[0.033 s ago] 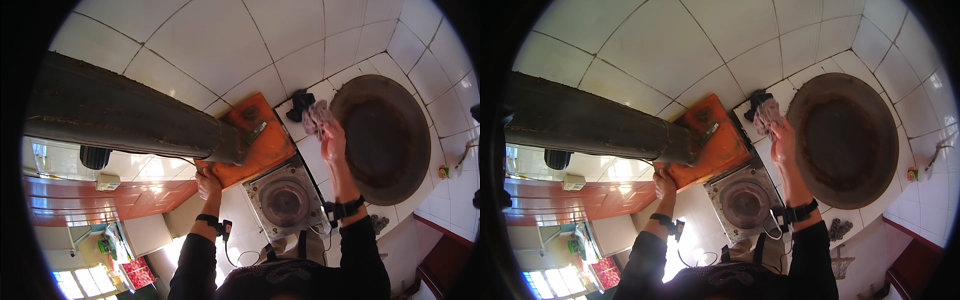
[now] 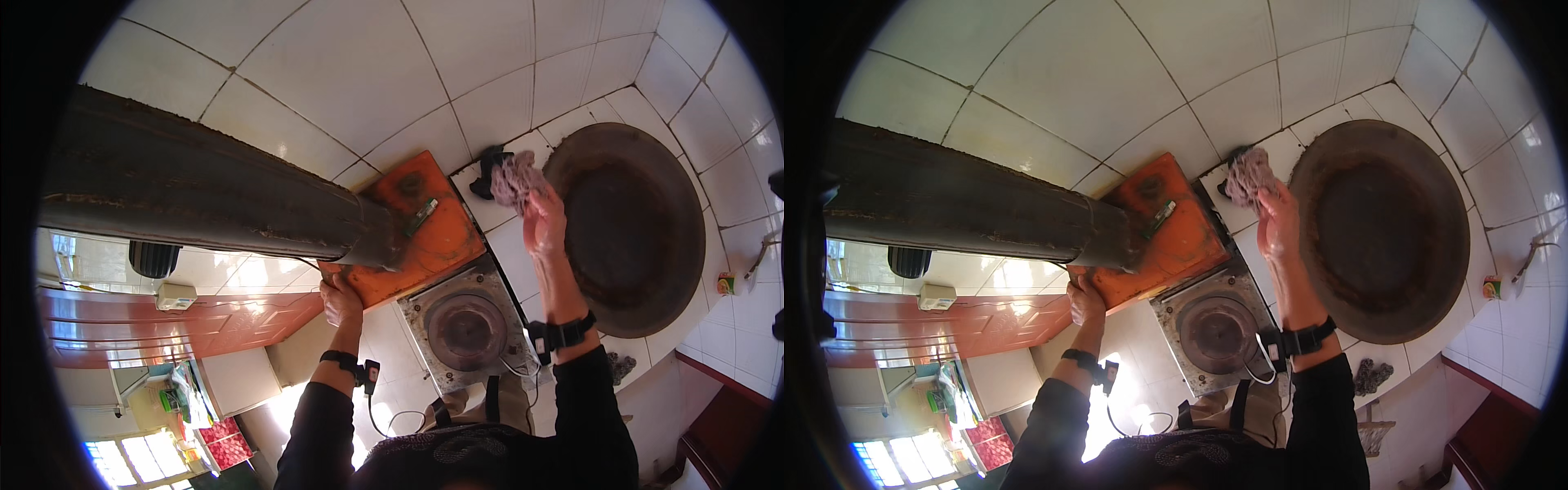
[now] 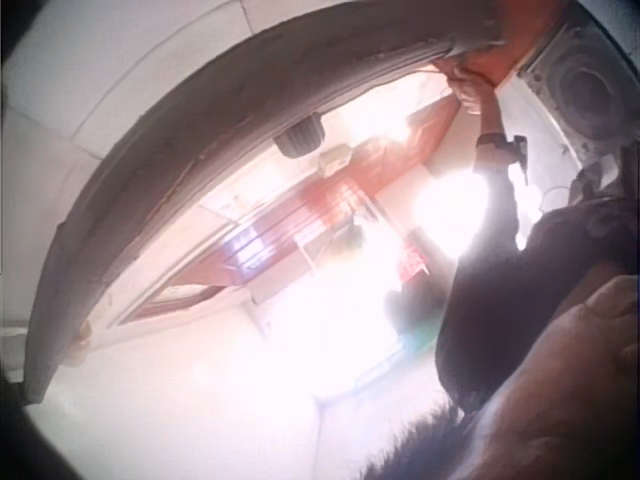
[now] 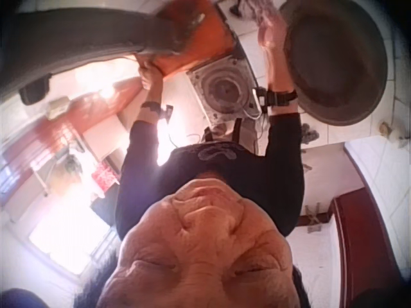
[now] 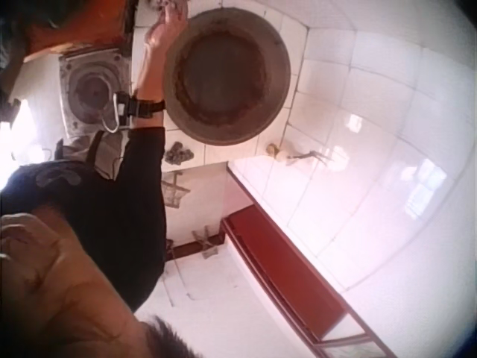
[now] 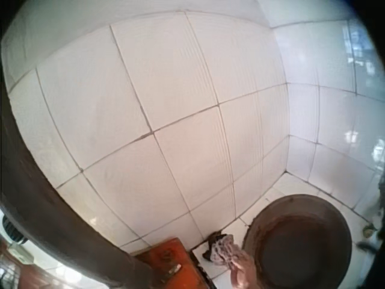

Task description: The person cleans a kitchen area by wiping surfaces with a cloth, spraying a cleaning solution on a stove and pipes, and washing the cloth in a basin. They handle a spray bottle, cloth, and basin during the task.

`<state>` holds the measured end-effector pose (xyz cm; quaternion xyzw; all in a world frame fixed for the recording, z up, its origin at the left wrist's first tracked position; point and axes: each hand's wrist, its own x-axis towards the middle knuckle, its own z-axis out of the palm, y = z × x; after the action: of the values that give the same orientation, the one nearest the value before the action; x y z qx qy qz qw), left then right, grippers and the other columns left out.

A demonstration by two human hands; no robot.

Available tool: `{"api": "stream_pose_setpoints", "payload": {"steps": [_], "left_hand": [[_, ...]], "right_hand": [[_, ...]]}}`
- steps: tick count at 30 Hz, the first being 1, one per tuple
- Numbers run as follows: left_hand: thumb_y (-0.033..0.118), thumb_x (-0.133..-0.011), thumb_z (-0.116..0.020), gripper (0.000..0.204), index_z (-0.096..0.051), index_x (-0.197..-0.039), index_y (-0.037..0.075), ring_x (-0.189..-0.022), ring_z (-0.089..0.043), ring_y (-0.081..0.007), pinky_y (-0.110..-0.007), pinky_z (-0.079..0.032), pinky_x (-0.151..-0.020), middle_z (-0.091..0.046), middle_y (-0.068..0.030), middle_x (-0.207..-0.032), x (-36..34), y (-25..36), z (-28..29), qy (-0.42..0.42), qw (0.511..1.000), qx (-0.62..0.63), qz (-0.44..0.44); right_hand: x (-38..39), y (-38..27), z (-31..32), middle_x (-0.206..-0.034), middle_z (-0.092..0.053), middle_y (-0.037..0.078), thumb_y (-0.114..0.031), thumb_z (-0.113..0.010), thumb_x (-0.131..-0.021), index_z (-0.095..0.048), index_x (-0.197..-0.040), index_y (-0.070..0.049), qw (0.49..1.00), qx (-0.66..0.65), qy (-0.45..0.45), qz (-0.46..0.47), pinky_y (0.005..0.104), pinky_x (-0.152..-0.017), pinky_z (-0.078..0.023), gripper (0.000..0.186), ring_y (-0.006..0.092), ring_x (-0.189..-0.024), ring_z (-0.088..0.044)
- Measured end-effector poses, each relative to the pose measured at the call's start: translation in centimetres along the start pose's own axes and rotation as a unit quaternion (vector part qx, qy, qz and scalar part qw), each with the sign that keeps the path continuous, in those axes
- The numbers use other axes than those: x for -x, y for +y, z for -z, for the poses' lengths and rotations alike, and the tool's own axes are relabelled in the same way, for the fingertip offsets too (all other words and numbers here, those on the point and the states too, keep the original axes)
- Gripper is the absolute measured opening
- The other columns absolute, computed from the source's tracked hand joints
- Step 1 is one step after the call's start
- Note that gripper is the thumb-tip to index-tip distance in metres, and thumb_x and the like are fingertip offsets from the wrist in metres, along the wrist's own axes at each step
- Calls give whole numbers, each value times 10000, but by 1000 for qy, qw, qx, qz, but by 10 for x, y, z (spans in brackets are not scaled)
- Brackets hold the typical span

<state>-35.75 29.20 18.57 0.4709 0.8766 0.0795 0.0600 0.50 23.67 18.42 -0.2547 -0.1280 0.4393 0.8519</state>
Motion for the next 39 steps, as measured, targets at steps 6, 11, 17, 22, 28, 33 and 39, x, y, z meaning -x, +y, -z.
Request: {"api": "stream_pose_setpoints", "payload": {"steps": [6, 11, 17, 22, 28, 33, 39], "left_hand": [[507, -912, -339, 571, -399, -1281, 75, -1072, -540, -350, -463, -445, -848, -504, -124, -1278, -4, -5, -7, 7, 1000, 6, 1], [487, -908, -373, 570, -401, -1276, 53, -1102, -518, -351, -456, -432, -874, -505, -145, -1269, -6, -6, -9, 15, 999, 29, -14], [495, -902, -381, 589, -394, -1290, 52, -1142, -493, -339, -444, -417, -906, -483, -151, -1295, -6, -8, -10, -2, 999, 46, -10], [528, -898, -355, 611, -388, -1315, 82, -1113, -519, -348, -452, -425, -886, -501, -143, -1285, -7, -7, -11, 27, 999, 35, -24], [511, -901, -372, 587, -379, -1305, 85, -1110, -517, -345, -450, -429, -884, -480, -126, -1305, -5, -6, -8, 2, 1000, 26, -5], [471, -898, -398, 520, -399, -1285, 124, -1050, -545, -347, -461, -442, -836, -518, -109, -1241, -1, -2, -5, 13, 1000, 23, -8], [443, -886, -423, 500, -389, -1281, 139, -1029, -547, -349, -465, -439, -820, -527, -112, -1207, -1, -3, -6, 11, 1000, 10, -4]], "right_hand": [[-74, 7, -38, -1032, -615, 104, -112, -540, -876, -527, -1150, 40, 987, 135, 48, -75, 328, -863, -448, 314, 181, -972, -577], [-96, -13, -33, -1016, -621, 113, -171, -555, -894, -536, -1130, 26, 985, 107, 20, -133, 383, -826, -482, 309, 202, -904, -609], [-107, -32, -25, -1132, -576, 125, -165, -529, -905, -486, -1193, 11, 987, 43, -65, -141, 359, -855, -483, 340, 225, -993, -582], [-130, -27, -29, -1016, -616, 85, -162, -533, -898, -567, -1098, 23, 964, 222, 17, -143, 349, -814, -469, 274, 192, -958, -581], [-165, 22, -35, -992, -627, 106, -79, -545, -866, -592, -1042, 56, 889, 441, -40, -114, 288, -696, -450, 227, 171, -780, -590], [-163, 75, -60, -873, -644, 122, -126, -531, -837, -621, -911, -13, 726, 629, -273, 56, 353, -651, -448, 163, 251, -753, -603], [-142, 97, -94, -826, -629, 124, -180, -520, -792, -621, -806, -61, 583, 744, -306, 113, 411, -693, -475, 157, 321, -804, -594]]}}
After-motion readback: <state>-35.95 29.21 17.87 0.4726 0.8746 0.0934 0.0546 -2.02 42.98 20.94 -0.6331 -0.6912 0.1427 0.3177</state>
